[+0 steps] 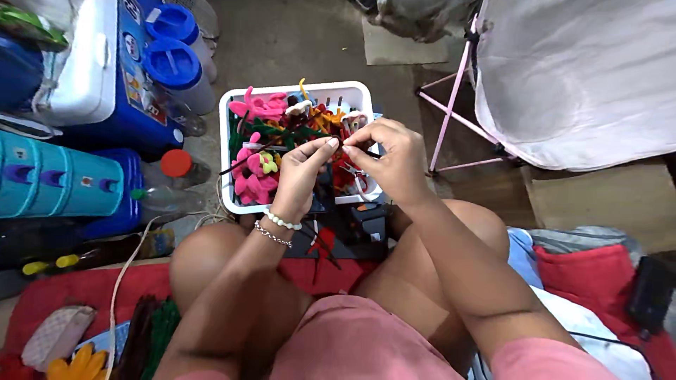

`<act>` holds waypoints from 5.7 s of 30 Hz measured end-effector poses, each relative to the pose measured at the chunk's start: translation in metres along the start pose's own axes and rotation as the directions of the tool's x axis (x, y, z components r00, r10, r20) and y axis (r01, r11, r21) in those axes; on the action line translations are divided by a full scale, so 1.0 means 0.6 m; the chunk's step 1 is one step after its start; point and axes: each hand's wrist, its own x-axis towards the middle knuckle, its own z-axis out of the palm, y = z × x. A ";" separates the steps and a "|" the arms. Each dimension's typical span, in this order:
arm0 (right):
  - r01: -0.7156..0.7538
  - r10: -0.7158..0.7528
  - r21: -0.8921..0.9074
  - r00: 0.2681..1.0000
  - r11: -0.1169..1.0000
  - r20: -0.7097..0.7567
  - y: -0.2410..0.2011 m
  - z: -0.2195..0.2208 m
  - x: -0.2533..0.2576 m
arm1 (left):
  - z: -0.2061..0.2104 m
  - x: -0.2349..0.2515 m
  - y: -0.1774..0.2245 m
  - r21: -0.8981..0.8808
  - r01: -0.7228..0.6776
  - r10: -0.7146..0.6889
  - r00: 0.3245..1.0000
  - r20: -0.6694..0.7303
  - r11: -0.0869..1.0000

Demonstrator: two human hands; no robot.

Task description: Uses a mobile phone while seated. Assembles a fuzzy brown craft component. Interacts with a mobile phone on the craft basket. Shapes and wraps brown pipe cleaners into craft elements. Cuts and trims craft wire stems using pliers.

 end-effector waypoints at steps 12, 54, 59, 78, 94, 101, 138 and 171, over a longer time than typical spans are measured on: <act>0.190 -0.173 -0.076 0.967 0.979 0.185 0.024 -0.008 0.009 | -0.028 -0.013 0.013 0.290 -0.108 0.076 0.990 0.121 0.951; 0.379 -0.370 0.007 0.901 0.925 0.227 0.047 -0.039 0.013 | -0.051 0.022 0.019 0.545 -0.534 0.279 0.830 0.482 0.646; 0.381 -0.374 0.014 0.897 0.924 0.237 0.046 -0.038 0.013 | -0.051 0.031 0.015 0.566 -0.537 0.274 0.831 0.485 0.626; 0.379 -0.369 -0.002 0.901 0.925 0.229 0.039 -0.035 0.009 | -0.050 0.024 0.020 0.566 -0.580 0.329 0.808 0.488 0.586; 0.018 -0.035 -0.151 0.994 0.988 -0.107 -0.006 0.018 -0.013 | -0.028 0.021 0.006 0.558 -0.389 0.337 0.920 0.199 0.733; -0.080 0.081 0.013 0.994 0.997 -0.071 -0.008 0.023 -0.015 | -0.022 0.026 -0.004 0.616 -0.404 0.428 0.896 0.118 0.676; -0.135 0.137 0.294 0.990 0.946 0.014 0.006 0.048 -0.003 | -0.031 0.038 0.007 0.364 -0.305 0.331 0.944 -0.010 0.880; -0.119 0.134 0.148 0.986 0.982 -0.099 -0.001 0.041 -0.005 | -0.006 0.032 -0.014 -0.072 -0.133 0.125 0.986 -0.109 0.988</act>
